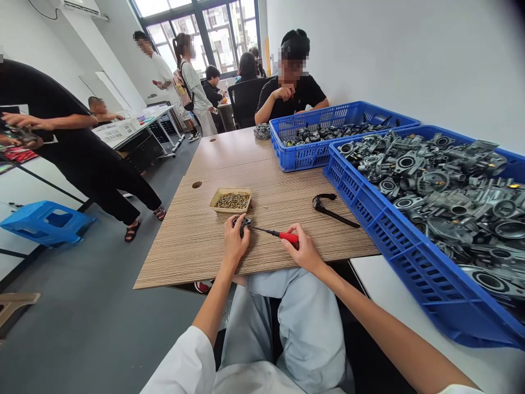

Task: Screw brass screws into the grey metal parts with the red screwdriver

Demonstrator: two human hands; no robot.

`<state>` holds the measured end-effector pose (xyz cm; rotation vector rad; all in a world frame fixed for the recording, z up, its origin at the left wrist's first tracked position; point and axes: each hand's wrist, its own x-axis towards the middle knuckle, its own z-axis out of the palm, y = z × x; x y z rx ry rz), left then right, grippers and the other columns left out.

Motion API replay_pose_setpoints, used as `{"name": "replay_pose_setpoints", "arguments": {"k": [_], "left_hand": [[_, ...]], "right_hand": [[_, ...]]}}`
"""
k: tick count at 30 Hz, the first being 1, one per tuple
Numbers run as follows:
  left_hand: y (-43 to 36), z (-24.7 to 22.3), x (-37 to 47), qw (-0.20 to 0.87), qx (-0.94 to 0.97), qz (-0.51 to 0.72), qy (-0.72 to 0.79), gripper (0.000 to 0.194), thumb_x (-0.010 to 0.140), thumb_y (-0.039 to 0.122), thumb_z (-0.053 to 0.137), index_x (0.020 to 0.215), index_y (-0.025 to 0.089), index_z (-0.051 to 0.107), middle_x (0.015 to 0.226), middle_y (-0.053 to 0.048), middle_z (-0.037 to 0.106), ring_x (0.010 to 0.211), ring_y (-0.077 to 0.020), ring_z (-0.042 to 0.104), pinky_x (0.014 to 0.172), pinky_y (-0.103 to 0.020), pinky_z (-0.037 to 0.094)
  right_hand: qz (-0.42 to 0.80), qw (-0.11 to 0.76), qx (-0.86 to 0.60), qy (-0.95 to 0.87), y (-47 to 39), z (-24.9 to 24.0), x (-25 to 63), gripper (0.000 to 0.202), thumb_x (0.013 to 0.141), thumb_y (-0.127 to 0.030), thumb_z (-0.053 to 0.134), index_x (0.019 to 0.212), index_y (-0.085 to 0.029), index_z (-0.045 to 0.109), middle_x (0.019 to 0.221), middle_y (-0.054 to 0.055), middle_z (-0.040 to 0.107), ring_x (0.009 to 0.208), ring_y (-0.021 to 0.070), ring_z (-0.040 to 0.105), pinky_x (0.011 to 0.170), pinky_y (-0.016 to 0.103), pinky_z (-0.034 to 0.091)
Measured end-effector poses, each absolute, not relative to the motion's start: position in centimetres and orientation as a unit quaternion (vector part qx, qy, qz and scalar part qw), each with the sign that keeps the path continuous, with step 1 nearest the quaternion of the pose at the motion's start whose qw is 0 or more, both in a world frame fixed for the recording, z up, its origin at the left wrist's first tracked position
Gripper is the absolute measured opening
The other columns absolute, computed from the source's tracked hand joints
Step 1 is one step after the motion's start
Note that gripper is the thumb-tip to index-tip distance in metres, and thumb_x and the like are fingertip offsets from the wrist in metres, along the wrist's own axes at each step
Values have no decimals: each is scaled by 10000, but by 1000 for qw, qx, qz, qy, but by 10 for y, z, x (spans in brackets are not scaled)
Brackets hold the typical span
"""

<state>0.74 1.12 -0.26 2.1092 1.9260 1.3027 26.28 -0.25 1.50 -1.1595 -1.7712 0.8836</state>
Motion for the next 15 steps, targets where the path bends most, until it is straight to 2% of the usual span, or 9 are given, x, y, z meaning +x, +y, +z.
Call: {"name": "replay_pose_setpoints", "arguments": {"k": [10, 15], "left_hand": [[12, -4, 6, -1, 671, 415, 615, 456, 948, 202, 527, 1394, 239, 612, 1324, -132, 553, 1260, -291, 525, 1133, -492, 437], [12, -4, 7, -5, 671, 416, 614, 442, 956, 212, 524, 1387, 248, 615, 1322, -124, 556, 1262, -286, 531, 1142, -489, 435]], "right_hand": [[387, 407, -479, -675, 3, 7, 263, 283, 987, -515, 533, 893, -255, 470, 561, -54, 502, 519, 167, 480, 515, 276, 344], [356, 410, -465, -700, -1, 14, 263, 232, 969, -463, 557, 961, -246, 476, 584, -71, 478, 520, 160, 475, 551, 282, 347]]}}
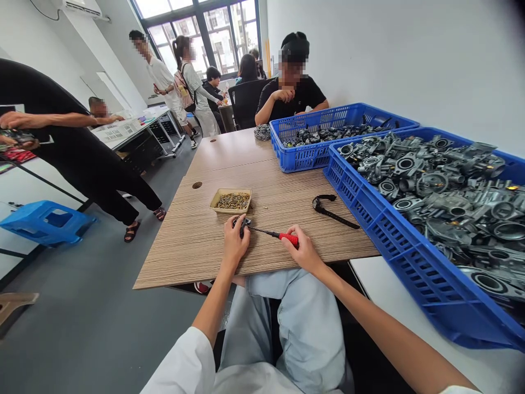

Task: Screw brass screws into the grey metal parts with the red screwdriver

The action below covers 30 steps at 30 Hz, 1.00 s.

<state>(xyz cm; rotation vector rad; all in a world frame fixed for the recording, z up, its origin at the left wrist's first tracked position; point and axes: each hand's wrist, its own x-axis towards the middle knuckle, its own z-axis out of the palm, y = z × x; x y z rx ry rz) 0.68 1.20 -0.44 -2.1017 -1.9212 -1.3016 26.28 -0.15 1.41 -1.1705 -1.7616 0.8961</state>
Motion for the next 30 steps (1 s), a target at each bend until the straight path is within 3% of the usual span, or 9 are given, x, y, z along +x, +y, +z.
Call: {"name": "replay_pose_setpoints", "arguments": {"k": [4, 13, 21, 30], "left_hand": [[12, -5, 7, 1, -671, -419, -612, 455, 943, 196, 528, 1386, 251, 614, 1325, -126, 559, 1274, -288, 530, 1149, -491, 434], [12, -5, 7, 5, -671, -418, -612, 520, 874, 175, 597, 1389, 246, 610, 1324, -125, 553, 1264, -300, 528, 1143, -492, 439], [12, -4, 7, 8, -672, -417, -612, 478, 914, 192, 575, 1389, 237, 608, 1313, -130, 556, 1261, -296, 530, 1137, -492, 441], [13, -6, 6, 8, -672, -420, -610, 494, 894, 193, 596, 1385, 235, 611, 1310, -127, 551, 1256, -296, 529, 1141, -483, 438]], "right_hand": [[358, 413, -459, -701, -2, 15, 263, 229, 954, -431, 578, 1002, -242, 457, 619, -63, 505, 548, 167, 498, 549, 281, 343], [387, 409, -475, -676, 2, 8, 262, 270, 987, -497, 541, 894, -254, 468, 592, -49, 513, 537, 170, 503, 526, 279, 346], [352, 404, -460, -708, -1, 13, 263, 249, 949, -434, 599, 1009, -243, 451, 630, -71, 490, 554, 165, 490, 583, 284, 352], [342, 400, -471, -707, 2, 10, 262, 291, 996, -497, 520, 865, -242, 474, 630, -51, 488, 575, 162, 467, 597, 288, 343]]}}
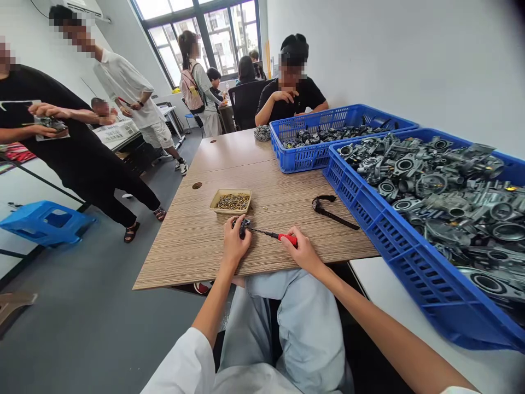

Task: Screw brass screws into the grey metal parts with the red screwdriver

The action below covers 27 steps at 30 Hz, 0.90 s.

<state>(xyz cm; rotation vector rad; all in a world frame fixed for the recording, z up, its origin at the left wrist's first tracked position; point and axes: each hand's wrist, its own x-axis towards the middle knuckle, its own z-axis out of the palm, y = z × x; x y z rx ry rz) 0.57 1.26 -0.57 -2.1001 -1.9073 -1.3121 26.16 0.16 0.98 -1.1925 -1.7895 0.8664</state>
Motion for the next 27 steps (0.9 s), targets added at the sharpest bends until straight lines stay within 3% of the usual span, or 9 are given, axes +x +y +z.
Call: {"name": "replay_pose_setpoints", "arguments": {"k": [9, 19, 27], "left_hand": [[12, -4, 7, 0, -674, -421, -608, 488, 902, 197, 593, 1389, 232, 612, 1319, -134, 554, 1263, -299, 522, 1145, -500, 432], [12, -3, 8, 5, -677, -421, -604, 483, 912, 191, 586, 1393, 228, 604, 1316, -132, 556, 1266, -296, 524, 1146, -486, 431], [12, -5, 7, 7, -675, -419, -607, 479, 918, 203, 591, 1395, 243, 603, 1320, -130, 554, 1262, -300, 528, 1143, -491, 436]], "right_hand": [[345, 408, -459, -710, 0, 13, 264, 249, 938, -432, 596, 995, -240, 448, 649, -64, 507, 571, 166, 494, 606, 288, 365], [353, 408, -473, -696, 3, 8, 262, 296, 995, -499, 531, 859, -241, 477, 602, -64, 441, 556, 147, 428, 571, 274, 318], [327, 414, -477, -703, 3, 8, 262, 323, 997, -503, 553, 827, -228, 559, 666, -35, 540, 619, 150, 496, 617, 272, 363]]}}
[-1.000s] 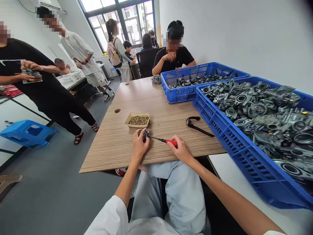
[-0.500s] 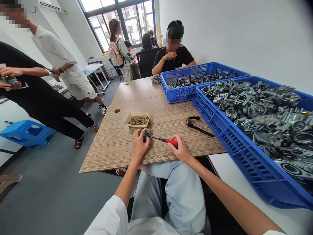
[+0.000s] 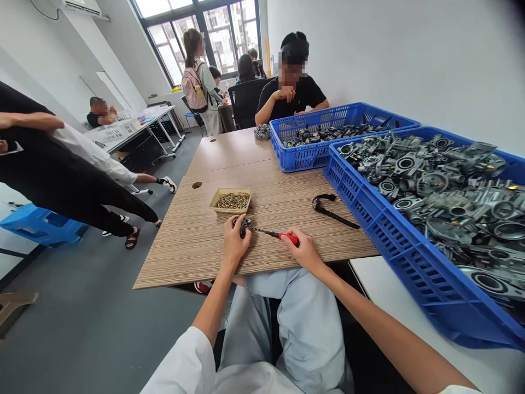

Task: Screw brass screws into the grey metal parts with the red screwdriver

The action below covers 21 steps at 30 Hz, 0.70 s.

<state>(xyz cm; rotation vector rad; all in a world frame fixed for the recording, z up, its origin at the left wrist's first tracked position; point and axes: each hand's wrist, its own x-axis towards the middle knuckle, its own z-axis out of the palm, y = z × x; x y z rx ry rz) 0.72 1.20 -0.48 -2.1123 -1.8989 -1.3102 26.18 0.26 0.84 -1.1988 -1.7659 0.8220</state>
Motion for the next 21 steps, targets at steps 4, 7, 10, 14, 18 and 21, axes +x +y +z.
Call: {"name": "replay_pose_setpoints", "arguments": {"k": [4, 7, 10, 14, 18, 21], "left_hand": [[12, -5, 7, 9, -675, -419, -607, 479, 917, 199, 590, 1393, 241, 605, 1315, -130, 556, 1256, -297, 527, 1138, -491, 439], [12, -4, 7, 8, -675, -418, -608, 477, 919, 200, 589, 1394, 241, 605, 1319, -127, 554, 1257, -295, 525, 1141, -487, 437], [11, -4, 7, 7, -672, -418, -611, 473, 918, 203, 587, 1389, 248, 609, 1313, -122, 555, 1257, -291, 532, 1143, -481, 438], [12, -4, 7, 7, -670, -421, -611, 470, 923, 208, 580, 1390, 249, 609, 1306, -120, 557, 1254, -288, 535, 1137, -478, 442], [12, -5, 7, 4, -670, -421, -612, 475, 916, 210, 591, 1389, 245, 610, 1314, -126, 557, 1259, -293, 528, 1143, -493, 436], [13, -5, 7, 1, -669, -420, -613, 475, 912, 209, 597, 1385, 243, 613, 1316, -126, 557, 1263, -295, 530, 1145, -495, 436]], "right_hand": [[341, 417, -464, -703, 2, 10, 261, 267, 1014, -478, 524, 940, -230, 590, 747, -11, 629, 672, 174, 571, 669, 285, 411], [341, 418, -453, -710, 0, 10, 261, 224, 997, -436, 544, 1082, -230, 530, 705, -31, 606, 619, 180, 557, 661, 294, 417], [332, 419, -447, -717, -1, 10, 262, 231, 967, -399, 574, 1088, -235, 465, 671, -56, 558, 566, 172, 517, 639, 293, 409], [334, 417, -455, -713, 0, 9, 262, 197, 984, -416, 549, 998, -239, 464, 689, -37, 563, 582, 172, 522, 619, 293, 393], [337, 417, -468, -702, 1, 8, 261, 232, 998, -458, 537, 938, -240, 485, 665, -34, 554, 572, 169, 506, 582, 289, 359], [335, 416, -471, -702, 1, 9, 261, 245, 1006, -470, 523, 920, -242, 492, 648, -39, 537, 556, 166, 488, 570, 288, 346]]}}
